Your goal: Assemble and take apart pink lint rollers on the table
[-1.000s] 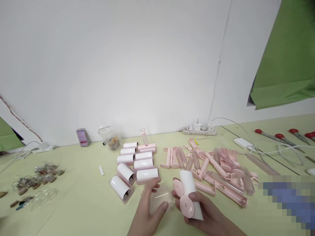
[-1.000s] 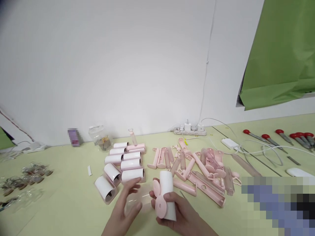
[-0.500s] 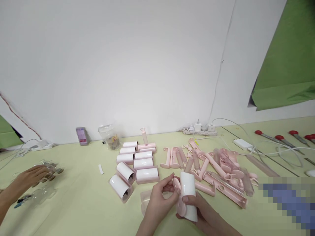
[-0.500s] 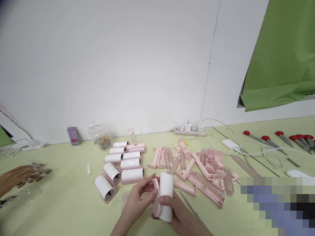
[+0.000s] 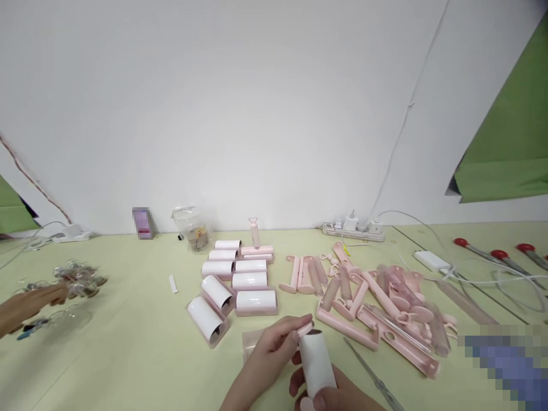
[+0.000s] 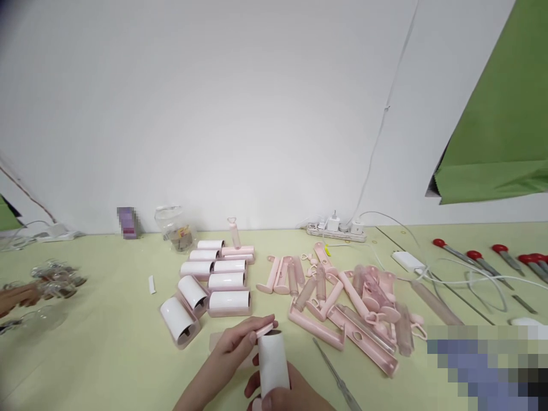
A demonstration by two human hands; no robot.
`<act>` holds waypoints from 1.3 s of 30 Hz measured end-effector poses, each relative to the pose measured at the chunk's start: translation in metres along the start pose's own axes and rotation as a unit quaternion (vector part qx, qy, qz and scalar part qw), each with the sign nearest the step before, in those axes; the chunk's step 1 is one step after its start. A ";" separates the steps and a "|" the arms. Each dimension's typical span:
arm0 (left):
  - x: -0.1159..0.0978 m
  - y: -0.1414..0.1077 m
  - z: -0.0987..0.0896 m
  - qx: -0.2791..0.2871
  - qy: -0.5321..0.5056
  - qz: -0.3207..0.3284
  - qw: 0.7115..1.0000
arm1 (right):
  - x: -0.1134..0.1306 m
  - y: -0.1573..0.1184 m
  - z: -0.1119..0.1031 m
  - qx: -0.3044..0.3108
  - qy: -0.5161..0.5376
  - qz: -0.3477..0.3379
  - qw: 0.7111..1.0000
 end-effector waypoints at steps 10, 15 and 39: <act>-0.005 -0.008 0.001 0.023 0.025 -0.015 0.999 | -0.006 -0.004 -0.007 -0.002 -0.040 0.056 0.998; 0.008 -0.007 0.011 0.069 -0.022 -0.013 0.997 | -0.002 -0.004 -0.005 -0.014 -0.052 0.065 0.996; 0.023 -0.018 -0.005 -0.314 -0.089 0.079 0.942 | 0.060 -0.027 -0.030 -0.319 -0.077 -0.202 0.923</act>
Point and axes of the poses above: each hand's wrist, its own y-axis towards the middle knuckle, its own z-axis out of the palm, x = y × z, the point moved 6 cm from there along y, towards the middle knuckle, and after that the axes turned 11 degrees about x, right-handed, at the moved point
